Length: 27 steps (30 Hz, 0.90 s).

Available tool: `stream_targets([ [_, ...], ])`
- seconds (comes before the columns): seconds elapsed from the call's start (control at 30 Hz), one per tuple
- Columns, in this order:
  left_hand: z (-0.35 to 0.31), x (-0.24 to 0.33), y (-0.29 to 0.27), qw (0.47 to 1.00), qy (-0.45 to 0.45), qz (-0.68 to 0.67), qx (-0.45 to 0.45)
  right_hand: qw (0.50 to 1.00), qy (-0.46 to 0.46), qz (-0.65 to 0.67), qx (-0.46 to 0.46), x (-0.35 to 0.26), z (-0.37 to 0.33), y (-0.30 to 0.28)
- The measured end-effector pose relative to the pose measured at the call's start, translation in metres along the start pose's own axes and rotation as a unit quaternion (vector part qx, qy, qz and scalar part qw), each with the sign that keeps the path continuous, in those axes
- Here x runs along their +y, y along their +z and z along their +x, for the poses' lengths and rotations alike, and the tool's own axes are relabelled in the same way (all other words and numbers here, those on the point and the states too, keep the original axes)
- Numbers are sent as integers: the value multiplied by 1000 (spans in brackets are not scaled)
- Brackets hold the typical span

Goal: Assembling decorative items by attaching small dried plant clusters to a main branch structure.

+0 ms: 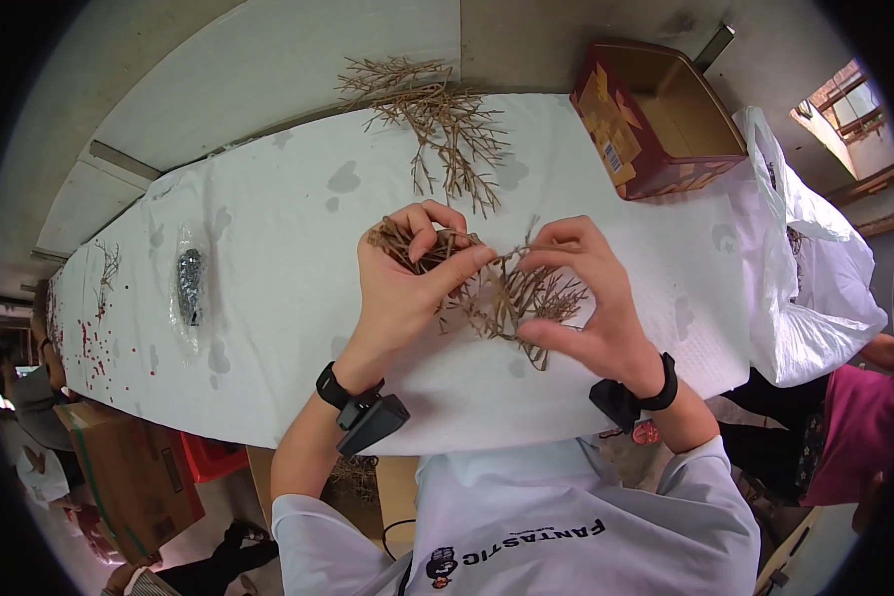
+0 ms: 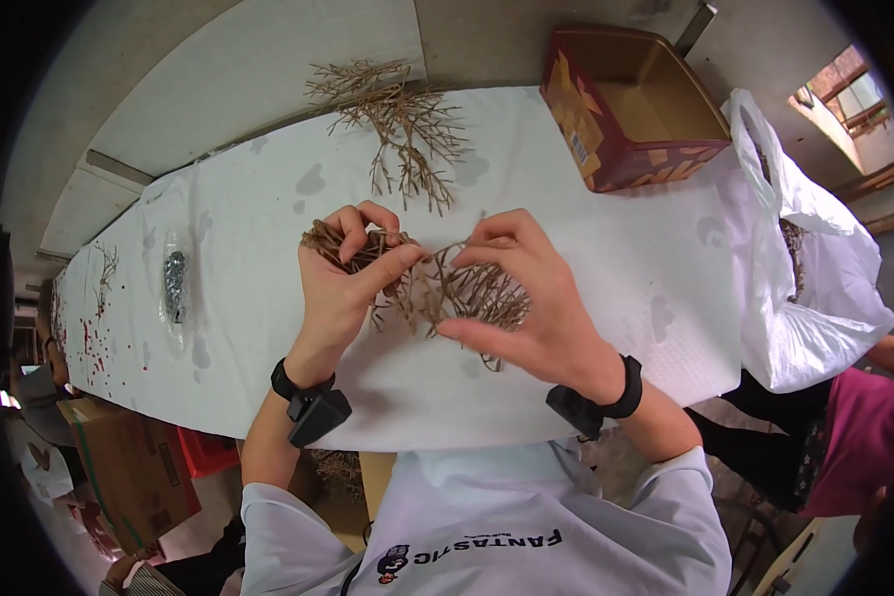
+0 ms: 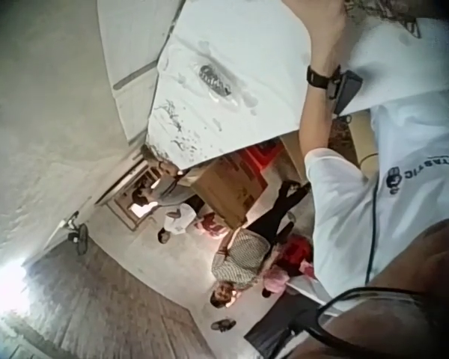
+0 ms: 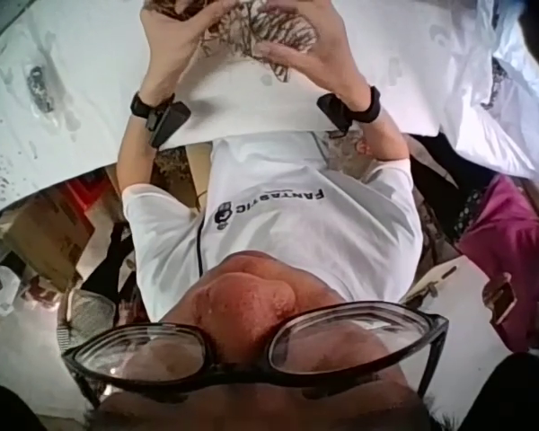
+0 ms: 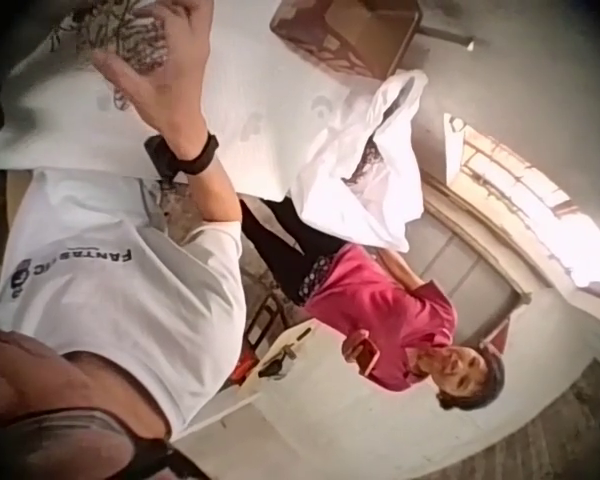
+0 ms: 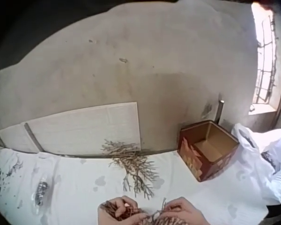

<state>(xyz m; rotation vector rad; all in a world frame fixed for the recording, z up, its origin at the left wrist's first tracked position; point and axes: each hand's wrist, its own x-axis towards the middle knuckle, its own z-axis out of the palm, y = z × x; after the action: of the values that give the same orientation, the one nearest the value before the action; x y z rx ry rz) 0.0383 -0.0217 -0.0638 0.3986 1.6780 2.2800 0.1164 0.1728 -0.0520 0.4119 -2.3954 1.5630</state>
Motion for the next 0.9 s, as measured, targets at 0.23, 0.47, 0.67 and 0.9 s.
stream_targets([
  [0.23,-2,-6,1,993,74,72,-54,999,32,4,-29,10,-5,-4],
  [0.47,1,-2,0,997,-14,27,-74,1000,5,-11,10,14,2,-20],
  [0.67,0,-4,-3,996,-42,29,-77,999,35,2,-24,17,5,-31],
  [0.9,-3,-4,1,994,-44,2,-96,993,-1,107,45,22,14,-48],
])
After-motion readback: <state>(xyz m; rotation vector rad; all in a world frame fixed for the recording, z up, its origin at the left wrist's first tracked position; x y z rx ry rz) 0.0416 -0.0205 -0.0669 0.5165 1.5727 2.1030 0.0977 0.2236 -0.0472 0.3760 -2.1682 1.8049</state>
